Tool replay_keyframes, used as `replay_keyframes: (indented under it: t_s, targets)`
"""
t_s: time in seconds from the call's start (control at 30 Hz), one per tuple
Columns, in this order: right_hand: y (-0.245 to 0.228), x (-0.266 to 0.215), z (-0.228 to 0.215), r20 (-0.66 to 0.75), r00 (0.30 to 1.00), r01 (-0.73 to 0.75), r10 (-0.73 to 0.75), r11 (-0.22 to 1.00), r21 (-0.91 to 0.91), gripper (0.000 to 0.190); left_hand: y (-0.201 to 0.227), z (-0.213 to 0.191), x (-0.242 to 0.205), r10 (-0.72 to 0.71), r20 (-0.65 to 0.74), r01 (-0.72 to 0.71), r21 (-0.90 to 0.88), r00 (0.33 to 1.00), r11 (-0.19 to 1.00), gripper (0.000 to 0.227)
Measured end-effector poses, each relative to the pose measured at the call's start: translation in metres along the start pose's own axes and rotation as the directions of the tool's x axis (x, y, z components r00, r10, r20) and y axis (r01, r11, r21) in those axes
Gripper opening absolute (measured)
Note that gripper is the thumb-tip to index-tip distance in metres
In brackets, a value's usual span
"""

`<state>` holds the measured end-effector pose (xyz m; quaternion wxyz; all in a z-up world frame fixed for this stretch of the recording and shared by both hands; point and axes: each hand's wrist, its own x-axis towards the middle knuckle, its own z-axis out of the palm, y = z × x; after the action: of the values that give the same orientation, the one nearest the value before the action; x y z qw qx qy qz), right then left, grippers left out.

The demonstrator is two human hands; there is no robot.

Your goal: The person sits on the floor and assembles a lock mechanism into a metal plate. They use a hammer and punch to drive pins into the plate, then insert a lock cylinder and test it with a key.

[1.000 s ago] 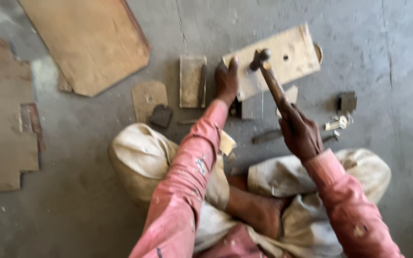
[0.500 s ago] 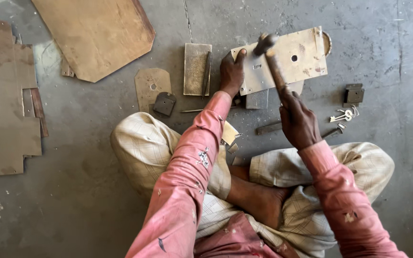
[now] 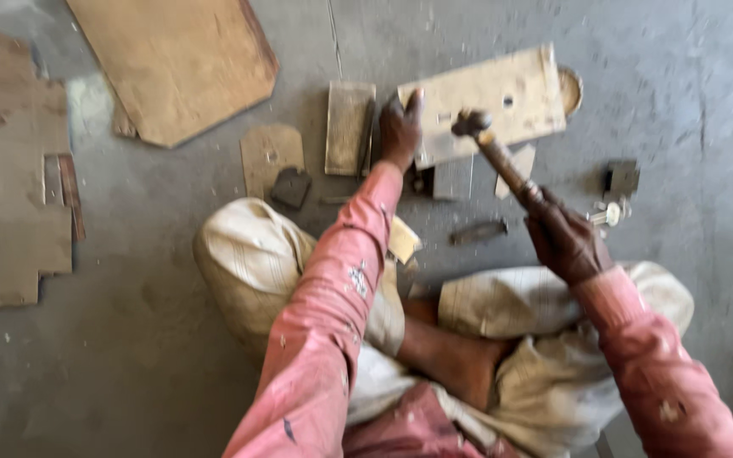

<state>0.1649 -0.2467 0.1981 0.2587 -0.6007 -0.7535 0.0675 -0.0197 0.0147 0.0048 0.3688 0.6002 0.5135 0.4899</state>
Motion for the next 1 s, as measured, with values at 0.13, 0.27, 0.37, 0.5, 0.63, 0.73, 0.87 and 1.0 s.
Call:
replay_keyframes:
  t_s: [0.13, 0.27, 0.37, 0.5, 0.63, 0.73, 0.87, 1.0]
  targets:
    - [-0.004, -0.006, -0.001, 0.052, 0.998, -0.044, 0.045, 0.999, -0.025, 0.046, 0.004, -0.005, -0.013, -0.121, 0.05, 0.124, -0.06, 0.991, 0.99, 0.048]
    - [-0.017, -0.009, -0.012, -0.013, 0.982, -0.19, 0.191, 0.98, 0.052, 0.056, 0.037, -0.02, -0.004, -0.13, -0.022, 0.129, -0.01, 0.991, 0.992, 0.046]
    - [-0.046, -0.042, -0.021, 0.012, 0.843, -0.515, 0.538, 0.799, 0.311, 0.059, 0.07, -0.038, -0.024, -0.042, -0.063, 0.041, -0.016, 0.997, 0.999, 0.041]
    - [-0.073, -0.072, -0.03, 0.011, 0.722, -0.537, 0.692, 0.55, 0.639, 0.06, 0.126, -0.061, -0.061, 0.443, 0.381, -0.574, 0.376, 0.812, 0.727, 0.031]
    - [-0.078, -0.087, -0.03, -0.046, 0.701, -0.529, 0.711, 0.563, 0.635, 0.063, 0.148, -0.069, -0.108, 0.358, 0.754, -0.801, 0.356, 0.551, 0.482, 0.049]
    - [-0.083, -0.099, -0.026, 0.015, 0.694, -0.542, 0.72, 0.508, 0.67, 0.063, 0.133, -0.061, -0.12, 0.209, 0.71, -0.688, 0.494, 0.672, 0.532, 0.063]
    - [-0.091, -0.093, -0.014, -0.053, 0.733, -0.529, 0.679, 0.616, 0.584, 0.061, 0.1, -0.059, -0.091, 0.15, 0.179, -0.215, 0.438, 0.972, 0.873, 0.044]
    - [-0.09, -0.078, -0.006, -0.092, 0.8, -0.528, 0.592, 0.769, 0.359, 0.06, 0.072, -0.057, -0.076, -0.314, 0.191, 0.244, 0.321, 0.93, 0.915, 0.04]
